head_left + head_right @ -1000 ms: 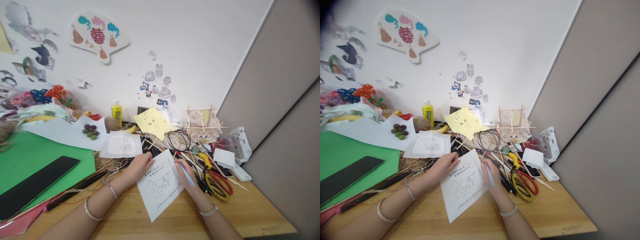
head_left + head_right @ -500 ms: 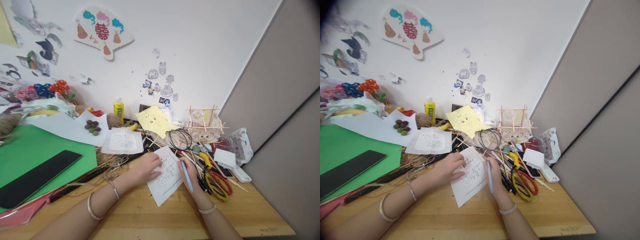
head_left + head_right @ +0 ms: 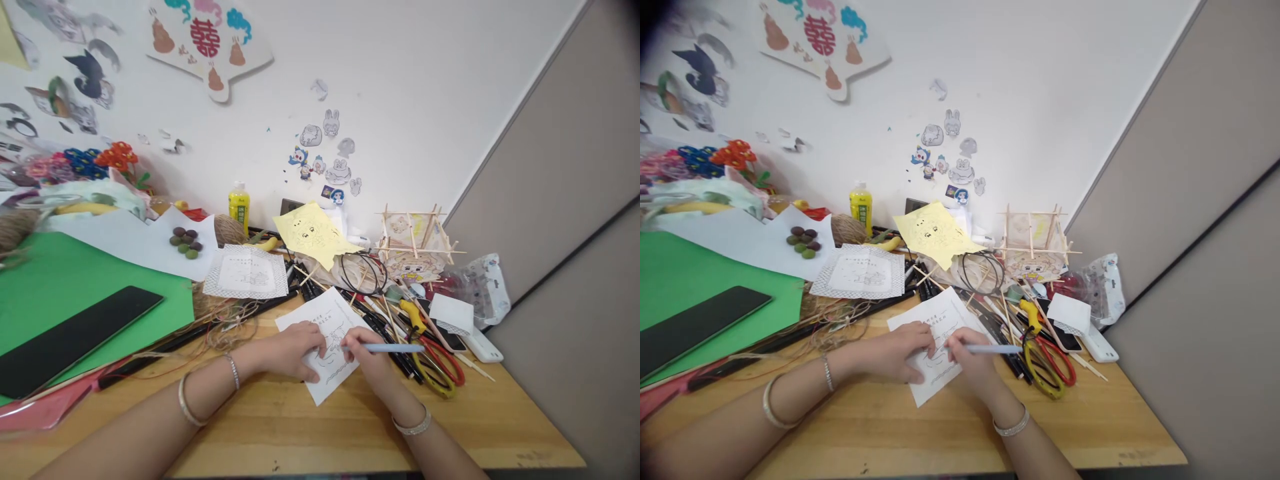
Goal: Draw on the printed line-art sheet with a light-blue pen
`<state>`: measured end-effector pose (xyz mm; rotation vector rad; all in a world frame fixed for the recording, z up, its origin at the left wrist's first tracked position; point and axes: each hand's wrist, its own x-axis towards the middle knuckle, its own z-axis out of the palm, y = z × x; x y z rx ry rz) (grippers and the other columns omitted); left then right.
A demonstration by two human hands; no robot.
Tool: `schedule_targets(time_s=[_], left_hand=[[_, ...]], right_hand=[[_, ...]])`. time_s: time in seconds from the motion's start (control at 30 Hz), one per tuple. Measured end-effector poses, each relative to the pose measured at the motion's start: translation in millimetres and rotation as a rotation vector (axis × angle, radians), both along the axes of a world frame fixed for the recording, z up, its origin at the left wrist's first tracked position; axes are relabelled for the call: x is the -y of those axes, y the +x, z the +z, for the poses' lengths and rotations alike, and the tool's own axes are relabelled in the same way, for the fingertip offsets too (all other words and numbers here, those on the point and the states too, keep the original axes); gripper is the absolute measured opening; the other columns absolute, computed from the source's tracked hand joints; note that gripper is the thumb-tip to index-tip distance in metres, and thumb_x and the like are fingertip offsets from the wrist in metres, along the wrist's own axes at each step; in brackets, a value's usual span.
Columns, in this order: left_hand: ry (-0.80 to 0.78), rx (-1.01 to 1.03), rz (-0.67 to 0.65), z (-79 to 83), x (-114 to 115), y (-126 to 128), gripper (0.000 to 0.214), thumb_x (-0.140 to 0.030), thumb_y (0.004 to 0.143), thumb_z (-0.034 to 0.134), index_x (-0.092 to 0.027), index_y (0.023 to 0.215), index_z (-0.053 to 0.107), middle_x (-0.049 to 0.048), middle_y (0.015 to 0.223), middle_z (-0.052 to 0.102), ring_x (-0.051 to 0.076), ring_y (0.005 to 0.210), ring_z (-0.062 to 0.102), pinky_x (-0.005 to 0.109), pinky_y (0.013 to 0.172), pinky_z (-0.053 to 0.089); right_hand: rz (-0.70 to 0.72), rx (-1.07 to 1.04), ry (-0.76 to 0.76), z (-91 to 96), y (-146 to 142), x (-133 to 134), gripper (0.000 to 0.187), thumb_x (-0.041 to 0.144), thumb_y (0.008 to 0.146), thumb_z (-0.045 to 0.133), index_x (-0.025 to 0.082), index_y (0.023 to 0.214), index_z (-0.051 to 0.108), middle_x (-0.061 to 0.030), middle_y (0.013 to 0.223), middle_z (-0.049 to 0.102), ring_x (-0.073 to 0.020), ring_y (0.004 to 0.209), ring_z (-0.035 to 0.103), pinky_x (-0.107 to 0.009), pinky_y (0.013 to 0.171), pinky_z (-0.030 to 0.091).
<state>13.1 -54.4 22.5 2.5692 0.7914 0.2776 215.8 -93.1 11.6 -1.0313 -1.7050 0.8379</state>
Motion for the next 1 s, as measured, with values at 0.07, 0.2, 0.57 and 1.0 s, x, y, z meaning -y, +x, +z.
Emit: schedule_targets(time_s=[0.07,0.2,0.57,1.0], left_hand=[[0.004,-0.003,0.0,-0.5,0,0,0.036,-0.035,0.062,0.071,-0.023,0.092,0.056,0.0016,0.095,0.051,0.022,0.094,0.047,0.028,0.08,0.038],[0.017,-0.02,-0.011,-0.8,0,1,0.033,-0.035,0.062,0.069,-0.022,0.089,0.055,0.0006,0.09,0.051,0.02,0.089,0.048,0.027,0.077,0.038],[0.028,-0.072,-0.011,12.4,5,5,0.033,-0.031,0.059,0.068,-0.021,0.089,0.058,0.0015,0.088,0.052,0.02,0.086,0.048,0.028,0.076,0.039],[-0.002,-0.095,-0.018,12.7,3,4,0.035,-0.034,0.06,0.068,-0.02,0.09,0.057,0.0019,0.09,0.051,0.02,0.087,0.048,0.028,0.078,0.039]], right_hand=[[0.118,-0.037,-0.18,-7.5,-5,1,0.023,0.04,0.079,0.053,0.019,0.069,0.051,0.003,0.05,0.052,-0.0123,0.046,0.048,-0.024,0.046,0.038],[0.153,0.06,-0.158,-19.9,-15,-2,0.025,0.031,0.073,0.059,0.02,0.059,0.043,0.0045,0.051,0.046,-0.01,0.048,0.043,-0.021,0.047,0.035],[0.216,0.215,-0.026,-32.4,-19,-6,0.028,0.017,0.074,0.05,0.019,0.052,0.033,0.0057,0.051,0.033,-0.0089,0.05,0.033,-0.022,0.048,0.026],[0.226,0.223,-0.04,-33.7,-18,-6,0.028,0.017,0.073,0.051,0.019,0.052,0.033,0.0056,0.051,0.034,-0.0086,0.05,0.033,-0.022,0.047,0.026]])
